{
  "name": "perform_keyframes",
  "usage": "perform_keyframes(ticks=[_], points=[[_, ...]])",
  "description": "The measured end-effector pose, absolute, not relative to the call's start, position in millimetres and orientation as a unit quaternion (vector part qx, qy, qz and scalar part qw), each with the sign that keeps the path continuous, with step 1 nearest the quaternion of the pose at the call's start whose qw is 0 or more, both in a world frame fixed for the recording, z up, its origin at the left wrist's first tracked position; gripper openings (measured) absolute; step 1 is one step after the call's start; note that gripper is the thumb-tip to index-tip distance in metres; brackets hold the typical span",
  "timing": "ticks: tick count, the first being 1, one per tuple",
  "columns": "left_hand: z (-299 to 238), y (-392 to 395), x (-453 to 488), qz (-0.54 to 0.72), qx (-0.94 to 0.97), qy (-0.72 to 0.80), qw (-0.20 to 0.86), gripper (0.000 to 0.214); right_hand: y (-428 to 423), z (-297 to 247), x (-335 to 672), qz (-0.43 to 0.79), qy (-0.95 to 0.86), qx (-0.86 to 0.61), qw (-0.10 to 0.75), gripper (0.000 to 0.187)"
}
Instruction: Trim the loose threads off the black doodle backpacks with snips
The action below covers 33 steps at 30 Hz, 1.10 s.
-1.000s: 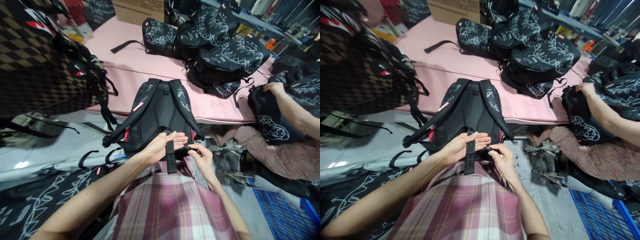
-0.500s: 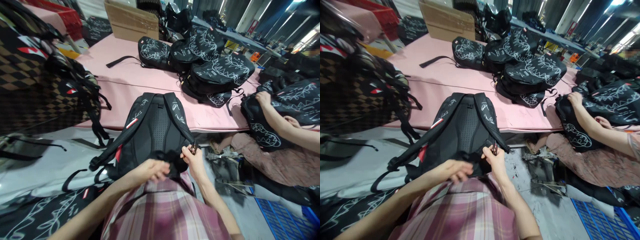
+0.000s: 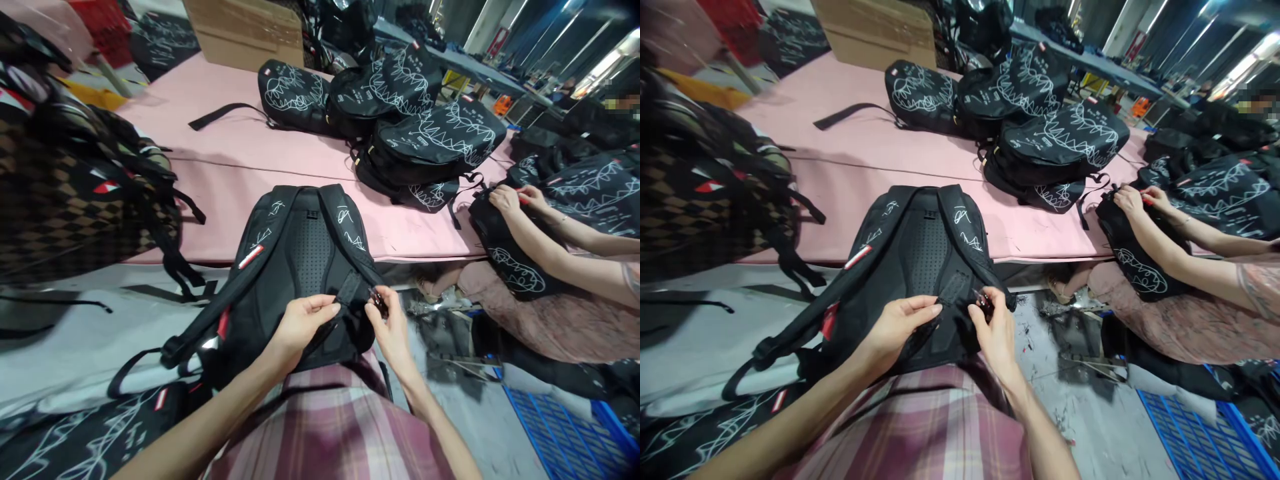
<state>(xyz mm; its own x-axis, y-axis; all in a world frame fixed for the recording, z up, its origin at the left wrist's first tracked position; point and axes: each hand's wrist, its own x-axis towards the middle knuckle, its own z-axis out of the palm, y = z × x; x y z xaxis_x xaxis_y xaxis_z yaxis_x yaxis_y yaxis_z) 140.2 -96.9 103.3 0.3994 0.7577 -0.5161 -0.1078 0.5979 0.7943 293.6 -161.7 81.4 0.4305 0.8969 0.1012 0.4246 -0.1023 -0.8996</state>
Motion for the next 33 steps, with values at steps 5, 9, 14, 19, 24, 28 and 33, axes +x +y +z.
perform_keyframes(ticks=[5, 9, 14, 19, 24, 28, 33], points=[[105, -94, 140, 0.299, 0.332, 0.474, 0.758, 0.03, -171, 81, 282, 0.123, -0.566, -0.697, 0.423, 0.015], [105, -93, 142, 0.297, 0.338, 0.474, 0.757, 0.028, -165, 81, 280, 0.133, -0.559, -0.697, 0.43, 0.012], [101, -92, 141, 0.297, 0.357, 0.483, 0.742, 0.025, -162, 79, 285, 0.116, -0.561, -0.698, 0.429, 0.011], [98, -92, 142, 0.278, 0.362, 0.48, 0.749, 0.025, -160, 76, 286, 0.151, -0.543, -0.705, 0.431, 0.012], [95, -92, 145, 0.291, 0.398, 0.487, 0.721, 0.02, -157, 80, 284, 0.136, -0.566, -0.699, 0.415, 0.011], [94, -92, 144, 0.281, 0.408, 0.491, 0.717, 0.02, -153, 77, 289, 0.235, -0.497, -0.7, 0.456, 0.013], [95, -93, 140, 0.271, 0.404, 0.489, 0.724, 0.022, -138, 73, 294, 0.419, -0.338, -0.622, 0.569, 0.025]])
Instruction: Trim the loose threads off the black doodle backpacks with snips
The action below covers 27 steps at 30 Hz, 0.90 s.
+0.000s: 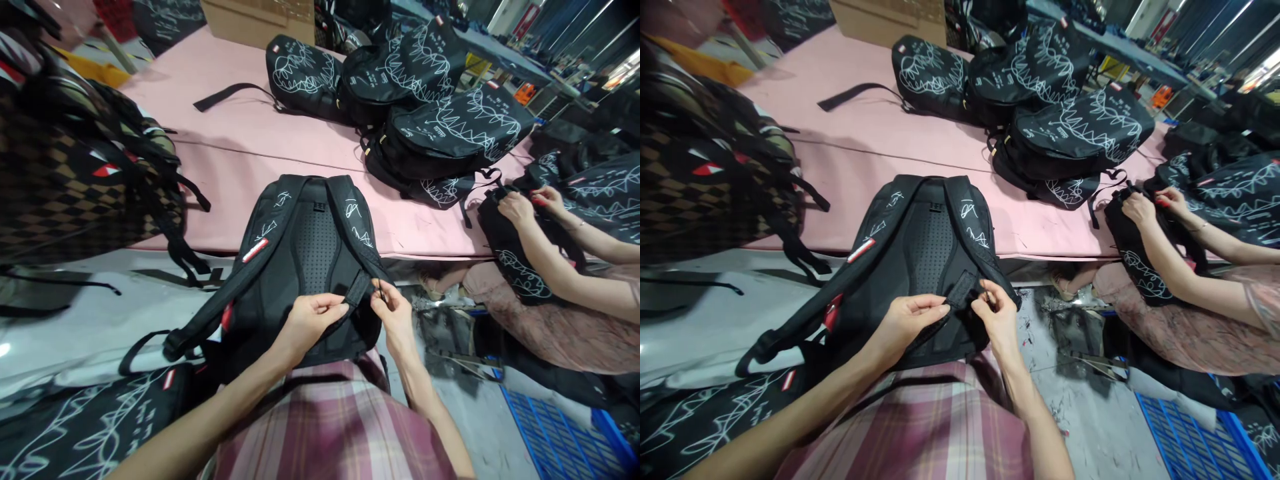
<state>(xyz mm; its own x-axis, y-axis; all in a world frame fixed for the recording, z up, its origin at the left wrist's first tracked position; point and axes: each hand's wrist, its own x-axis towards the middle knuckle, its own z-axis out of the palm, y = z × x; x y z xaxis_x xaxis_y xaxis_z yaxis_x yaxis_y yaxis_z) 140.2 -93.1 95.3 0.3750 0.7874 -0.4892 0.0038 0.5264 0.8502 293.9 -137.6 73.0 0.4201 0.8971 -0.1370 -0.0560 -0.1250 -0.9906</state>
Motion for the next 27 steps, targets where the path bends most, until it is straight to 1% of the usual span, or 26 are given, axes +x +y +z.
perform_keyframes(ticks=[3, 6, 8, 10, 12, 14, 16, 19, 21, 24, 27], points=[[99, -90, 134, 0.202, 0.394, 0.426, 0.789, 0.029, -131, 81, 292, 0.46, -0.338, -0.583, 0.579, 0.019], [105, -86, 128, 0.07, 0.366, 0.302, 0.878, 0.039, -128, 92, 296, 0.469, -0.435, -0.512, 0.573, 0.019], [108, -85, 128, 0.031, 0.386, 0.256, 0.886, 0.038, -127, 96, 304, 0.474, -0.5, -0.47, 0.552, 0.018], [108, -85, 133, 0.074, 0.431, 0.291, 0.851, 0.031, -128, 94, 315, 0.457, -0.511, -0.475, 0.552, 0.017], [105, -85, 140, 0.169, 0.464, 0.375, 0.785, 0.025, -131, 88, 325, 0.416, -0.475, -0.535, 0.562, 0.015], [98, -85, 146, 0.26, 0.5, 0.44, 0.699, 0.022, -137, 82, 333, 0.359, -0.428, -0.612, 0.56, 0.021], [91, -85, 150, 0.305, 0.548, 0.454, 0.633, 0.023, -146, 77, 337, 0.306, -0.408, -0.665, 0.546, 0.029], [83, -83, 152, 0.304, 0.606, 0.443, 0.587, 0.025, -159, 76, 335, 0.253, -0.439, -0.688, 0.52, 0.037], [81, -83, 154, 0.296, 0.622, 0.445, 0.572, 0.025, -164, 80, 331, 0.218, -0.465, -0.691, 0.508, 0.032], [79, -82, 158, 0.299, 0.608, 0.452, 0.58, 0.028, -167, 89, 324, 0.178, -0.507, -0.694, 0.48, 0.02], [75, -82, 160, 0.296, 0.605, 0.451, 0.586, 0.029, -168, 99, 317, 0.116, -0.561, -0.682, 0.455, 0.015]])
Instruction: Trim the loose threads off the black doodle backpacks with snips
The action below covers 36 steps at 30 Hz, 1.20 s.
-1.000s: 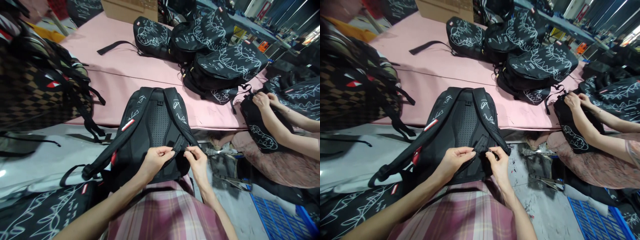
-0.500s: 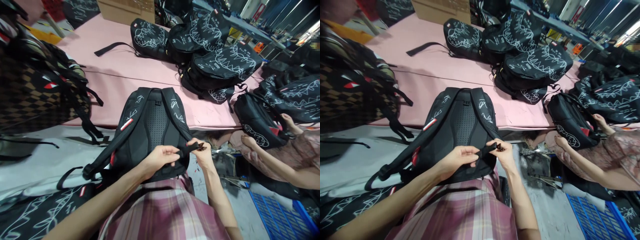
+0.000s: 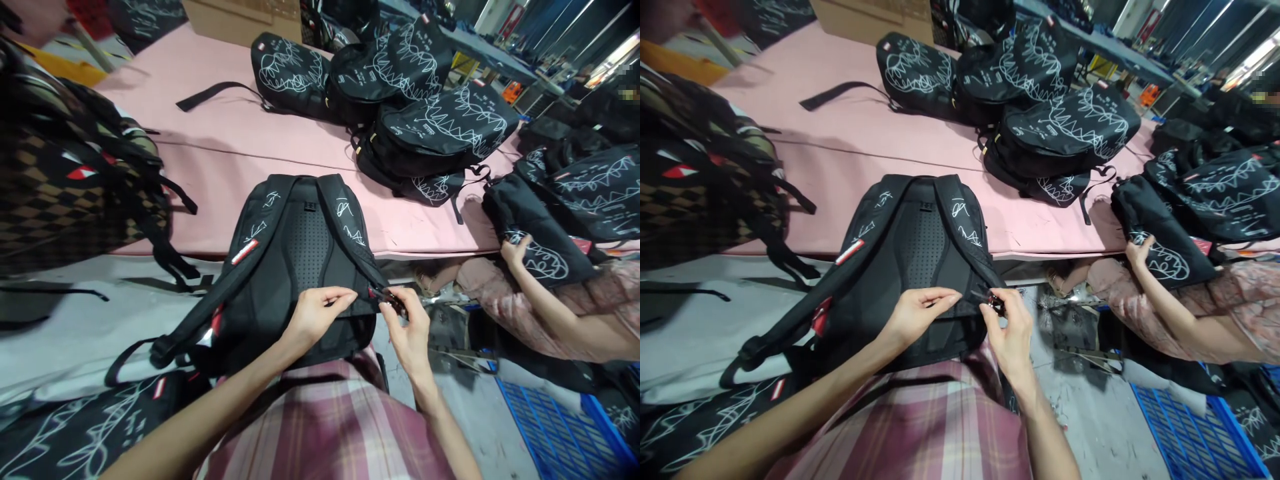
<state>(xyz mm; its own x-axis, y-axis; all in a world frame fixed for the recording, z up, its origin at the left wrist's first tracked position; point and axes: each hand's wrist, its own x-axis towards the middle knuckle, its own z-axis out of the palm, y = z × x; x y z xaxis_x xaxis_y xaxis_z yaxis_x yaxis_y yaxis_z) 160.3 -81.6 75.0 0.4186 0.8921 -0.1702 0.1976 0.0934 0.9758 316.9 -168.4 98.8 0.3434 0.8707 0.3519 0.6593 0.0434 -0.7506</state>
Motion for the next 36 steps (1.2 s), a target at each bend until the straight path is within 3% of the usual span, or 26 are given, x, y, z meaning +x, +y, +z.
perform_keyframes(ticks=[4, 11, 19, 26, 36], points=[[71, -81, 160, 0.274, 0.637, 0.451, 0.562, 0.027, -173, 102, 309, 0.016, -0.622, -0.674, 0.398, 0.017], [65, -84, 159, 0.266, 0.676, 0.466, 0.505, 0.028, -178, 82, 308, 0.012, -0.634, -0.711, 0.303, 0.017], [74, -94, 160, 0.284, 0.726, 0.423, 0.462, 0.024, -176, 84, 310, 0.053, -0.632, -0.717, 0.289, 0.019], [69, -94, 158, 0.298, 0.725, 0.414, 0.463, 0.022, -174, 79, 315, 0.136, -0.597, -0.7, 0.368, 0.015], [69, -94, 158, 0.285, 0.702, 0.416, 0.503, 0.019, -174, 82, 314, 0.134, -0.611, -0.704, 0.335, 0.018]])
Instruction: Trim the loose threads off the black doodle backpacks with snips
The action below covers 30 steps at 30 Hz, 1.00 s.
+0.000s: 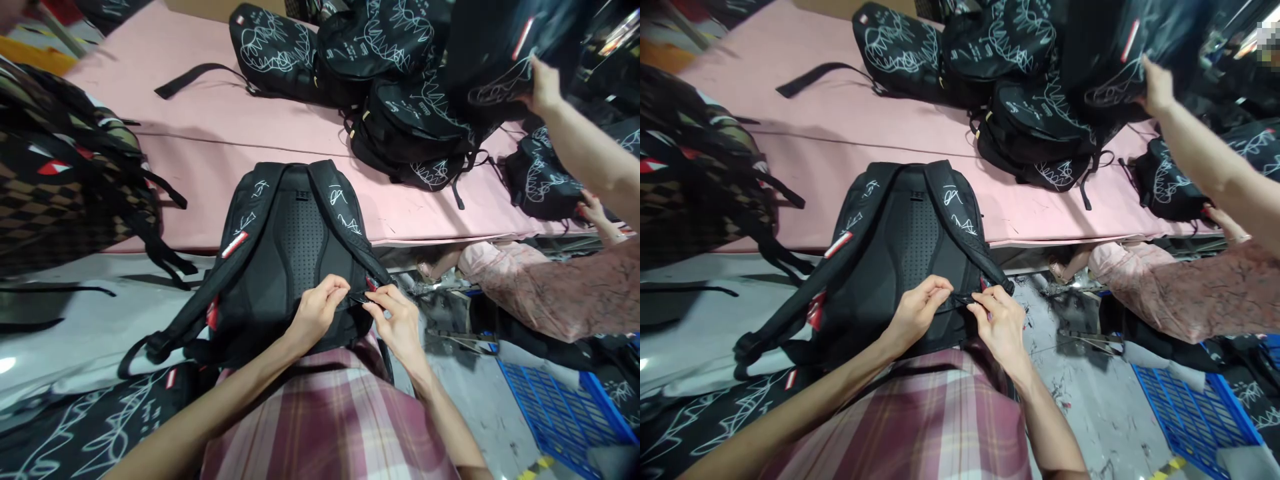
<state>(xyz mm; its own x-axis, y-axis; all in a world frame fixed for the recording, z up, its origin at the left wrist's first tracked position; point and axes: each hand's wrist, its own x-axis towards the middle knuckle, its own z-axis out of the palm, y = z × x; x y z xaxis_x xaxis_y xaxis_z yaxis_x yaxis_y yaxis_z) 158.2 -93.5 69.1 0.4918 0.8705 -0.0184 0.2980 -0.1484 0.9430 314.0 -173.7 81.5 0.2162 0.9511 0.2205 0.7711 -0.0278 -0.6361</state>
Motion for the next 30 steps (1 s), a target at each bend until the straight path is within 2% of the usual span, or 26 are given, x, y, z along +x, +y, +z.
perform_keyframes(ticks=[13, 18, 20, 22, 25, 27, 30], points=[[68, -85, 154, 0.256, 0.573, 0.354, 0.693, 0.02, -167, 80, 327, 0.246, -0.594, -0.643, 0.416, 0.013], [64, -85, 157, 0.263, 0.566, 0.351, 0.698, 0.018, -165, 78, 325, 0.287, -0.511, -0.651, 0.482, 0.012], [64, -85, 160, 0.257, 0.579, 0.348, 0.692, 0.018, -162, 77, 315, 0.304, -0.522, -0.648, 0.464, 0.019], [66, -88, 161, 0.245, 0.598, 0.346, 0.68, 0.017, -157, 74, 308, 0.335, -0.527, -0.643, 0.444, 0.015], [76, -93, 146, 0.167, 0.659, 0.335, 0.652, 0.016, -154, 62, 320, 0.347, -0.443, -0.669, 0.486, 0.024], [86, -97, 126, 0.033, 0.706, 0.259, 0.658, 0.018, -165, 53, 344, 0.284, -0.376, -0.721, 0.507, 0.028], [97, -102, 94, -0.126, 0.76, 0.132, 0.624, 0.024, -201, 42, 373, 0.159, -0.376, -0.808, 0.425, 0.026]])
